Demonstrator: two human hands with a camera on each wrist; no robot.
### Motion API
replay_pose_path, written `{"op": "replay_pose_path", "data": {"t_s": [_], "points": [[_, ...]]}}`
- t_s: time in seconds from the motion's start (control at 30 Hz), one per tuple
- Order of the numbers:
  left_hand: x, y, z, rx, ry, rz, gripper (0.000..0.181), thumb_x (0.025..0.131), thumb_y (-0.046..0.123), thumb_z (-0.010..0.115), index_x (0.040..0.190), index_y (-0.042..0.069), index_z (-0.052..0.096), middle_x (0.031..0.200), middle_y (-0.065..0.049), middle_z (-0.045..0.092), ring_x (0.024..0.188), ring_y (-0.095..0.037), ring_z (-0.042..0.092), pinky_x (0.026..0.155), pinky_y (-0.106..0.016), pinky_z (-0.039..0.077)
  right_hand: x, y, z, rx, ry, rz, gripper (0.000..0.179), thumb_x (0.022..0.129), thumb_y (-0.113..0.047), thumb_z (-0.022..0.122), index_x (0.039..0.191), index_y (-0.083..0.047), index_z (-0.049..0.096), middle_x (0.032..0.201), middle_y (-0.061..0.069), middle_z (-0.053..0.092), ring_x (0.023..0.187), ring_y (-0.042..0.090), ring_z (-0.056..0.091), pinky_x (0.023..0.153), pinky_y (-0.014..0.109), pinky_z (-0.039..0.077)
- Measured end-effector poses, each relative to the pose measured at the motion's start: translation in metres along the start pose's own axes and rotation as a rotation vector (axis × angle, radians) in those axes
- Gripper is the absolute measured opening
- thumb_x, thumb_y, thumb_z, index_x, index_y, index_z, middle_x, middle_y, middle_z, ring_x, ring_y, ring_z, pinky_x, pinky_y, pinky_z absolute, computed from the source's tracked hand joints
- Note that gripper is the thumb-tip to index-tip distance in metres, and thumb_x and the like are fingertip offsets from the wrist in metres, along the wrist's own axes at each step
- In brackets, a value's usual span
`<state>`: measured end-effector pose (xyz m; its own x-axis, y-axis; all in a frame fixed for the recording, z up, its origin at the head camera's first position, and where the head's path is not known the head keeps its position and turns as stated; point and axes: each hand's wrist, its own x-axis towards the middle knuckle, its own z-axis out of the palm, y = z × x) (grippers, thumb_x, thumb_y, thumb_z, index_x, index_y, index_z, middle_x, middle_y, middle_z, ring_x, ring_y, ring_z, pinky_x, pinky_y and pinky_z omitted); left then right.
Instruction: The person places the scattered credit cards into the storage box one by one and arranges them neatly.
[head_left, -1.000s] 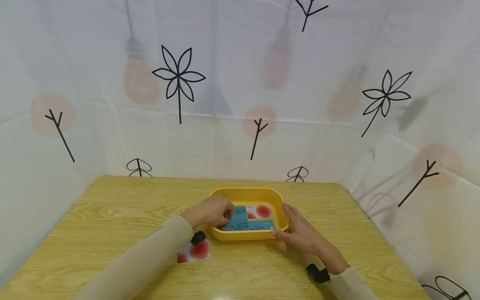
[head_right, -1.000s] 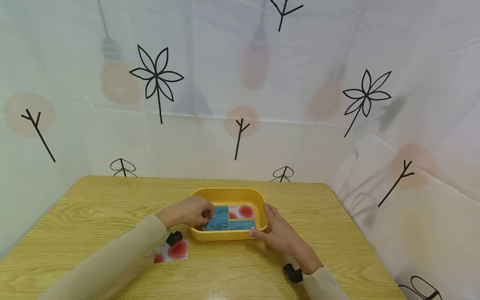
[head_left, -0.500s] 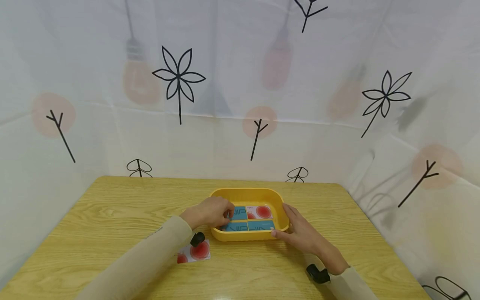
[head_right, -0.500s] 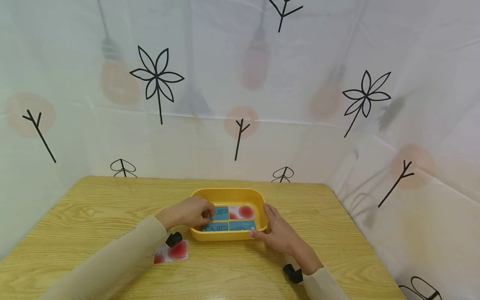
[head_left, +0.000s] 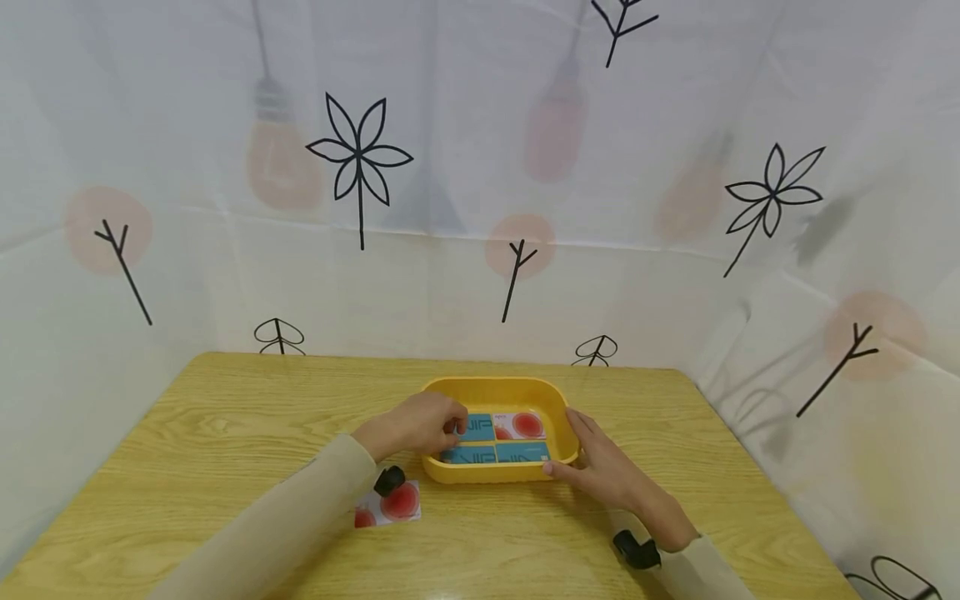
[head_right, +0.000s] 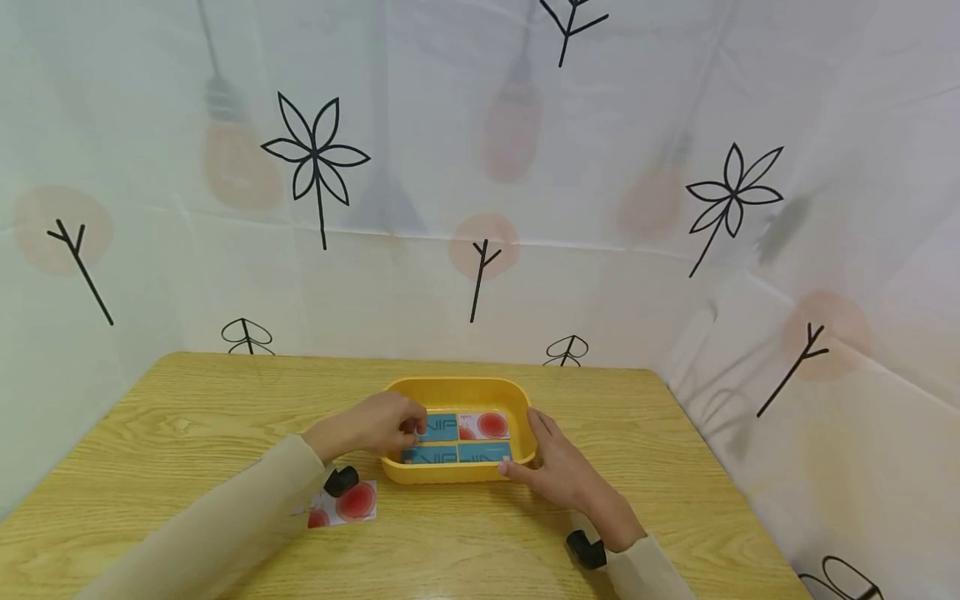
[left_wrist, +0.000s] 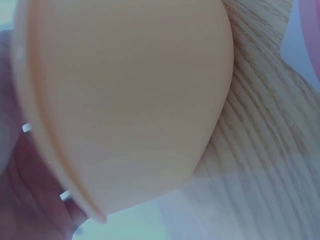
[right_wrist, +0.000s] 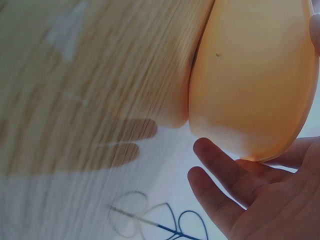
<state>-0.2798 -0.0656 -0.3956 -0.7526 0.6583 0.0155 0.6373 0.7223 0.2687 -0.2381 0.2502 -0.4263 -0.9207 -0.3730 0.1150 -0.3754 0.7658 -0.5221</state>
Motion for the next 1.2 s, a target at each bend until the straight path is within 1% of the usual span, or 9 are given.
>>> {"op": "replay_pose_path", "data": {"t_s": [0.1,0.23,0.37,0.6,0.73,0.87,1.0,1.1,1.2], "points": [[-0.006,0.0,-0.004,0.003,0.029,0.037,0.006,0.087,0.018,0.068,0.093,0.015,0.068,0.078,0.01,0.056,0.07,-0.009,0.05,0.069,-0.026,0.046,0.0,-0.001,0.001,-0.006,-0.003,0.0,0.103,0.081,-0.063,0.063,0.151,-0.003,0.018,0.153,0.017,0.023,0.134,0.04,0.033,0.103,0.06,0.029],[-0.015,-0.002,-0.008,0.007,0.099,0.09,0.009,0.087,0.015,0.067,0.096,0.013,0.069,0.087,0.006,0.061,0.076,-0.011,0.053,0.073,-0.03,0.048,0.0,-0.002,0.001,-0.012,-0.008,-0.006,0.101,0.083,-0.062,0.062,0.151,-0.001,0.018,0.153,0.018,0.023,0.134,0.043,0.032,0.103,0.061,0.028],[-0.026,-0.004,-0.009,-0.008,0.164,0.111,0.01,0.087,0.014,0.066,0.097,0.013,0.068,0.094,0.002,0.06,0.082,-0.013,0.054,0.076,-0.03,0.048,0.0,-0.002,0.001,-0.016,-0.007,-0.001,0.102,0.082,-0.062,0.062,0.151,-0.001,0.018,0.153,0.019,0.023,0.134,0.043,0.032,0.103,0.061,0.028],[-0.048,-0.007,-0.01,-0.078,0.223,0.073,0.013,0.087,0.014,0.066,0.1,0.013,0.064,0.096,0.0,0.055,0.082,-0.014,0.052,0.075,-0.029,0.048,-0.001,-0.002,0.001,-0.013,-0.005,0.006,0.104,0.081,-0.063,0.063,0.151,0.0,0.018,0.153,0.019,0.023,0.135,0.042,0.03,0.104,0.06,0.027],[-0.062,-0.013,-0.011,-0.088,0.273,0.056,0.018,0.088,0.013,0.066,0.105,0.012,0.061,0.098,-0.002,0.055,0.086,-0.016,0.054,0.076,-0.031,0.048,-0.001,-0.002,0.001,-0.023,0.005,-0.006,0.104,0.081,-0.063,0.063,0.15,0.0,0.018,0.153,0.019,0.024,0.135,0.041,0.031,0.104,0.06,0.028],[-0.076,-0.02,-0.012,-0.086,0.308,0.033,0.02,0.087,0.013,0.066,0.106,0.011,0.061,0.095,0.001,0.054,0.085,-0.017,0.054,0.075,-0.03,0.048,-0.001,-0.002,0.001,-0.028,0.01,-0.009,0.104,0.081,-0.062,0.062,0.15,0.001,0.018,0.152,0.02,0.024,0.134,0.043,0.032,0.103,0.061,0.028],[-0.091,-0.029,-0.01,-0.075,0.301,0.018,0.02,0.085,0.012,0.068,0.104,0.011,0.06,0.092,0.004,0.052,0.083,-0.015,0.052,0.073,-0.03,0.047,0.0,-0.002,0.001,-0.03,0.005,0.001,0.104,0.081,-0.063,0.062,0.15,0.0,0.019,0.152,0.02,0.024,0.134,0.043,0.032,0.103,0.061,0.028],[-0.101,-0.035,-0.009,-0.069,0.284,0.008,0.02,0.085,0.012,0.069,0.102,0.011,0.06,0.091,0.003,0.052,0.081,-0.015,0.052,0.071,-0.03,0.047,0.0,-0.002,0.001,-0.028,-0.001,0.006,0.104,0.08,-0.064,0.062,0.151,0.0,0.019,0.152,0.02,0.024,0.134,0.043,0.032,0.103,0.061,0.028],[-0.11,-0.039,-0.011,-0.077,0.267,-0.018,0.019,0.086,0.013,0.069,0.103,0.01,0.061,0.091,0.002,0.053,0.081,-0.015,0.052,0.07,-0.03,0.046,0.001,-0.002,0.001,-0.023,-0.005,0.012,0.104,0.08,-0.064,0.062,0.151,-0.002,0.019,0.153,0.018,0.024,0.134,0.042,0.032,0.103,0.061,0.028]]}}
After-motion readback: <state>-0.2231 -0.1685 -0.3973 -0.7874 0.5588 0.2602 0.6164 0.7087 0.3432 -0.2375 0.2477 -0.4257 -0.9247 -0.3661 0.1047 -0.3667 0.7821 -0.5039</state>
